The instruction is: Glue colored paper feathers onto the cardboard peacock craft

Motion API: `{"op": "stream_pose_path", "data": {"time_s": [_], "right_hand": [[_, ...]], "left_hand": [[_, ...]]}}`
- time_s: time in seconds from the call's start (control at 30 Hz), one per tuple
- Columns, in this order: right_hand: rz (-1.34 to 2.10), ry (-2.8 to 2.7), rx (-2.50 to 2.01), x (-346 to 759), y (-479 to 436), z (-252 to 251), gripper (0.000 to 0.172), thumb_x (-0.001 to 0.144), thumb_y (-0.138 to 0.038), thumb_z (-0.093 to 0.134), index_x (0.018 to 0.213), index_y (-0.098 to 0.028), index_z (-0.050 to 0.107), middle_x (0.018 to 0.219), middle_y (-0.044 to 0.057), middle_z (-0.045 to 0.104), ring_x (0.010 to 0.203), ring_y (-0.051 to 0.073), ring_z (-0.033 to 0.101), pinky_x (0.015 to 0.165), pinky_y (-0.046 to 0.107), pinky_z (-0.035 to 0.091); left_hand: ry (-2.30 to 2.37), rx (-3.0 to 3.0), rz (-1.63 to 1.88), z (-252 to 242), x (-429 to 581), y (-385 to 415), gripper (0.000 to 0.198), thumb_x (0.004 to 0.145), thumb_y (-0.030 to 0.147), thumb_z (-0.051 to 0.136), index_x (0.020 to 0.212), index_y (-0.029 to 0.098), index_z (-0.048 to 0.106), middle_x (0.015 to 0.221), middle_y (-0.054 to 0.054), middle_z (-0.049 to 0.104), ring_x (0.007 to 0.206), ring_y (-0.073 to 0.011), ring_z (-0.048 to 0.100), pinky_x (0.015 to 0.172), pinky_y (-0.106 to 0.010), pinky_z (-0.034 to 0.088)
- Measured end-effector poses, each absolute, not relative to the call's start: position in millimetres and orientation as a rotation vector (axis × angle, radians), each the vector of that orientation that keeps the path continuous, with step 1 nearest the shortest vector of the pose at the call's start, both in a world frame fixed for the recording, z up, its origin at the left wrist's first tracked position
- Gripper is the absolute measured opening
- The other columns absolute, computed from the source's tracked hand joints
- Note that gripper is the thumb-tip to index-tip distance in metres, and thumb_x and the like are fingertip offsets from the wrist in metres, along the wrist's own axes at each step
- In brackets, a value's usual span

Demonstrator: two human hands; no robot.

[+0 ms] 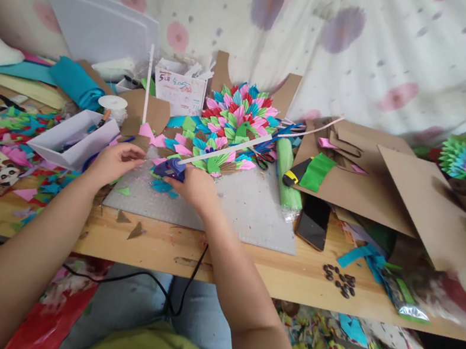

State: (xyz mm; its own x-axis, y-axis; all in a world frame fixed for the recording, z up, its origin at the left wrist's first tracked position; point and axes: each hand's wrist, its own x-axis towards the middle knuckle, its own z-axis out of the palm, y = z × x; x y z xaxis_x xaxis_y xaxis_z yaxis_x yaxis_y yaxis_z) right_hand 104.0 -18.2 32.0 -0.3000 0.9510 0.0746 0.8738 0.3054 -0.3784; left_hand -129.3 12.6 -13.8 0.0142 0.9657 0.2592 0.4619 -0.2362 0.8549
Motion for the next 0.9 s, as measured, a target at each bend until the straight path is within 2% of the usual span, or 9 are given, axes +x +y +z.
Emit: {"op": "stream_pose_path", "data": {"time_s": [0.33, 0.53, 0.9], "right_hand": [[0.373, -2.325, -1.614, 101, -16, 29, 0.045, 0.079, -0.059, 0.053, 0.092, -0.018, 0.065, 0.087, 0.009, 0.069, 0.078, 0.021, 0.062, 0.062, 0.026, 0.037], [0.396, -2.308, -1.634, 104, -17, 32, 0.05, 0.08, -0.062, 0.049, 0.096, -0.018, 0.065, 0.087, 0.01, 0.069, 0.078, 0.022, 0.063, 0.062, 0.027, 0.038], [0.387, -2.313, -1.592, 101, -14, 26, 0.044, 0.079, -0.057, 0.053, 0.094, -0.017, 0.064, 0.088, 0.01, 0.069, 0.08, 0.022, 0.063, 0.063, 0.026, 0.039]], "left_hand": [[1.539, 1.812, 1.156, -7, -130, 10, 0.02, 0.068, 0.032, 0.064, 0.085, 0.02, 0.067, 0.083, -0.004, 0.069, 0.075, -0.0174, 0.062, 0.07, -0.029, 0.05], [1.574, 1.822, 1.141, -1, -127, 6, 0.017, 0.068, 0.03, 0.064, 0.082, 0.021, 0.067, 0.08, -0.003, 0.069, 0.072, -0.017, 0.062, 0.071, -0.029, 0.049], [1.459, 1.716, 1.195, -8, -129, 11, 0.025, 0.064, 0.035, 0.069, 0.082, 0.018, 0.065, 0.08, -0.005, 0.068, 0.073, -0.0167, 0.062, 0.072, -0.031, 0.05]]}}
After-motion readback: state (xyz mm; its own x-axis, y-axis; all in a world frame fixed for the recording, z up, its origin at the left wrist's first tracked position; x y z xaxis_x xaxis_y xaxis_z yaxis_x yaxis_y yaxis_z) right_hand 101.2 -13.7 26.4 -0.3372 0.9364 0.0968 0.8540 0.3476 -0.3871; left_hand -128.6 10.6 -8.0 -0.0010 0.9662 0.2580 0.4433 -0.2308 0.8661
